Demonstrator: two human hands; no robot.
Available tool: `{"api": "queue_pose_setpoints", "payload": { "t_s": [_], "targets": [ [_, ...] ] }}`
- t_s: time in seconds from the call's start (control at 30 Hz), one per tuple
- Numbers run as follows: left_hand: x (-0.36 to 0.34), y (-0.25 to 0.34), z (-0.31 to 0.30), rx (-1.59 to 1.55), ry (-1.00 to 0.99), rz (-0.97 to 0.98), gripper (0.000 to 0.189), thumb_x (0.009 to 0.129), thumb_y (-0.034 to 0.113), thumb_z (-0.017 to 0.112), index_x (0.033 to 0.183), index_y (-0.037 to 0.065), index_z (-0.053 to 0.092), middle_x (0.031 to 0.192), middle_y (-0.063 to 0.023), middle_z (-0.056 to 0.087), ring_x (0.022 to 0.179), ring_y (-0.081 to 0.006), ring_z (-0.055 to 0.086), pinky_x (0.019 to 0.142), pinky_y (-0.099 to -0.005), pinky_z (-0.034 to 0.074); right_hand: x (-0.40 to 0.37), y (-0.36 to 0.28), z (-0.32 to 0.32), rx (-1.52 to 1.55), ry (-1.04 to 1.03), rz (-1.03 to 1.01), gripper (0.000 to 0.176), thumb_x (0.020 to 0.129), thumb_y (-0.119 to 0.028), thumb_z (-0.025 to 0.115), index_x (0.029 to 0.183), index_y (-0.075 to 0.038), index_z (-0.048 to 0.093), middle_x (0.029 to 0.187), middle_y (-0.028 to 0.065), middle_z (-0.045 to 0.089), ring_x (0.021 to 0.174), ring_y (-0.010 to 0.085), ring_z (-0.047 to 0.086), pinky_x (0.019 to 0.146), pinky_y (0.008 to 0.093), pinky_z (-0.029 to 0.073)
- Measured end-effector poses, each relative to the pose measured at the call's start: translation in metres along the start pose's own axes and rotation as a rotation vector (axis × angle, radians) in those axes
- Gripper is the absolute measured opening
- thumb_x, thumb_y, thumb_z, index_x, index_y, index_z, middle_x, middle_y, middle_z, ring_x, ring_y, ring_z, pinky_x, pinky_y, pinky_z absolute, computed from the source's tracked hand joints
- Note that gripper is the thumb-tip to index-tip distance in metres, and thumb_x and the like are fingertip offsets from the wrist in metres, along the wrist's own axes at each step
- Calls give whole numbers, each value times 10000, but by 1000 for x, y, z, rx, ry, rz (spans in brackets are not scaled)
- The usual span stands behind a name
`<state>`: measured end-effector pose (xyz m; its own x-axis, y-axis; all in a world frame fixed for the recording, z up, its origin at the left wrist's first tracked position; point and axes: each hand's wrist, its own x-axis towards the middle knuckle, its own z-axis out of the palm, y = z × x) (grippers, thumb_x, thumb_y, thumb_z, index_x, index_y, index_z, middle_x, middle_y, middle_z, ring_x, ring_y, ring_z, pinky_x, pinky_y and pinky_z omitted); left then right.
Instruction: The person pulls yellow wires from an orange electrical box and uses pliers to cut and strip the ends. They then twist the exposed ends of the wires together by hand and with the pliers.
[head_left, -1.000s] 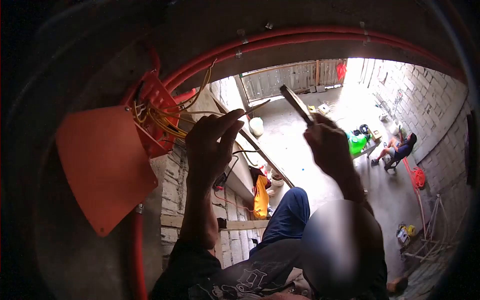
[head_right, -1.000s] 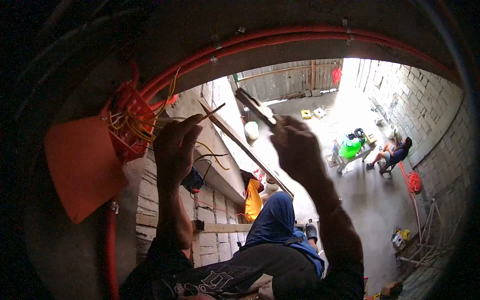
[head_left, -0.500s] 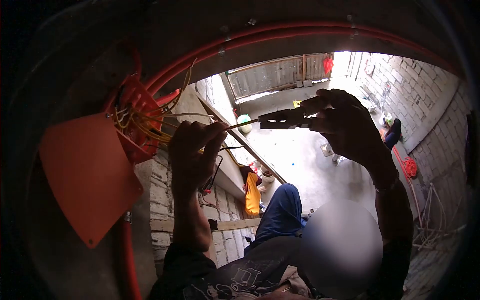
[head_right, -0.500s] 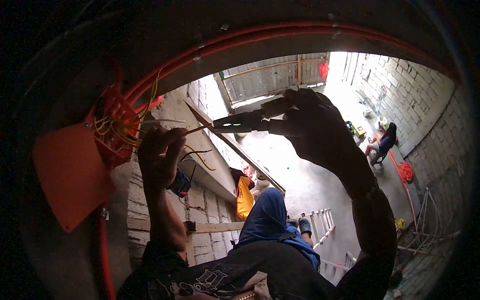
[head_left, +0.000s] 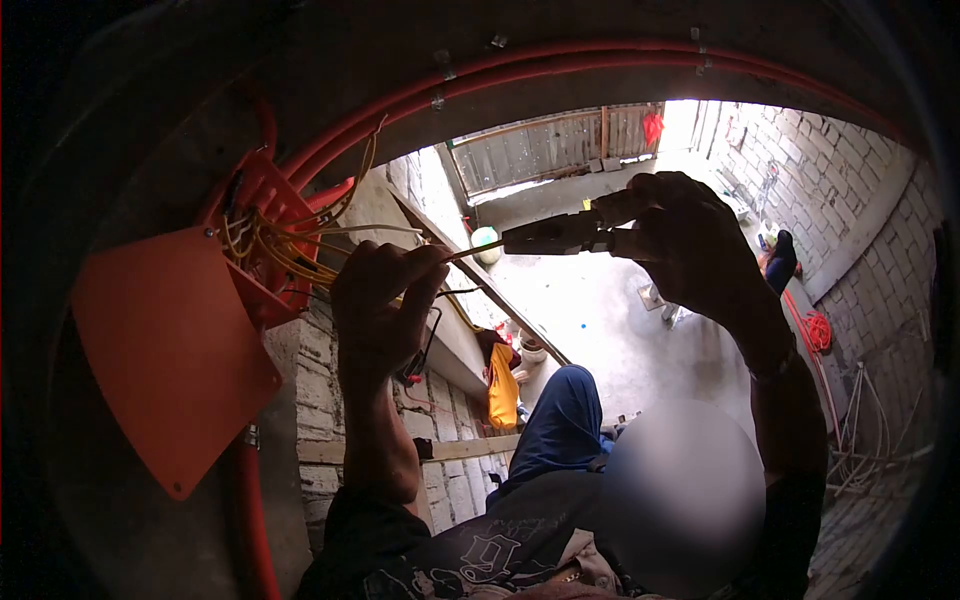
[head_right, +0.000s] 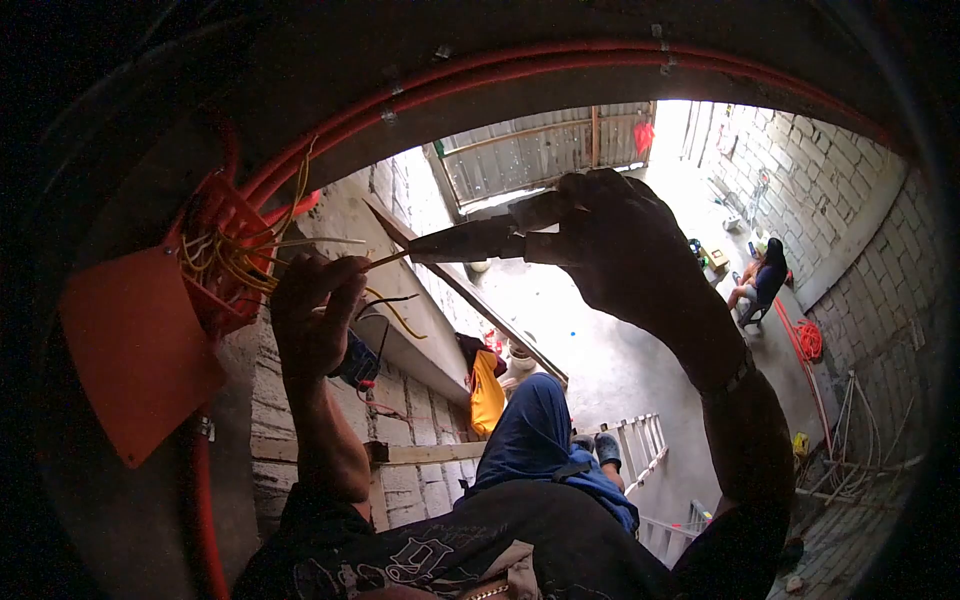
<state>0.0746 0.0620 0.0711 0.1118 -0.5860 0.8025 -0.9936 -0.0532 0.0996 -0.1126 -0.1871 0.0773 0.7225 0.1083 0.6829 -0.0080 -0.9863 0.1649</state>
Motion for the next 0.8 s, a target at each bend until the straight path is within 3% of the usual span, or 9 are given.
{"api": "queue_pose_setpoints", "payload": {
  "t_s": [0.23,0.43,0.53,0.6,0.63,0.67,0.7,0.77,0.8],
  "targets": [
    [1,-7,1,85,-30,72,109,844,53,633,945,62,671,802,-59,660,617,-186,514,589,-319,400,-13,0,-1,-99,-160,-47,335,657,-128,741,982,-116,662,988,84,604,923,241,601,788,355,510],
    [-1,-8,1,179,-97,145,140,880,86,585,1001,85,656,784,-58,633,632,-214,525,603,-355,409,-31,-14,-6,75,-159,73,257,716,-76,657,971,-105,658,937,67,622,871,248,618,791,356,508],
    [-2,-7,1,76,38,6,47,834,131,672,867,98,678,735,-39,615,640,-213,543,594,-331,433,-52,10,4,39,-104,-39,242,751,-33,595,980,-81,653,847,99,623,870,258,619,755,362,517],
    [-4,-9,-1,214,-7,-8,72,844,119,663,900,84,689,748,-47,619,667,-201,556,615,-328,437,-91,30,-10,-72,-284,411,155,806,-58,544,902,-76,664,802,121,630,852,296,610,735,400,500],
    [-4,-5,3,186,-26,-19,72,844,119,663,900,84,689,748,-47,619,667,-201,556,615,-328,437,-129,47,-5,16,-155,462,99,821,-57,550,812,-54,648,782,120,626,842,315,601,702,399,492],
    [1,-2,7,75,54,-89,87,849,114,655,917,74,691,756,-50,622,675,-187,556,624,-321,436,-156,52,-2,71,-134,602,110,844,-89,593,756,-28,617,710,90,607,726,240,613,609,349,480],
    [6,-1,10,-28,136,-154,103,854,109,648,934,65,693,763,-54,625,683,-172,555,633,-315,434,-173,51,-4,65,-136,623,110,844,-89,593,756,-28,617,710,90,607,726,240,613,609,349,480],
    [5,1,9,-74,140,-125,130,856,101,642,965,52,694,787,-57,633,685,-152,544,627,-309,419,-198,41,-6,435,-281,974,143,827,-115,658,758,-7,597,680,101,566,626,238,567,588,350,445],
    [2,3,7,-66,105,-198,134,855,101,643,969,54,694,774,-53,630,669,-148,535,616,-308,409,-199,30,-5,603,-271,1063,172,826,-127,659,742,3,585,677,97,566,620,206,565,580,328,444]
  ]
}}
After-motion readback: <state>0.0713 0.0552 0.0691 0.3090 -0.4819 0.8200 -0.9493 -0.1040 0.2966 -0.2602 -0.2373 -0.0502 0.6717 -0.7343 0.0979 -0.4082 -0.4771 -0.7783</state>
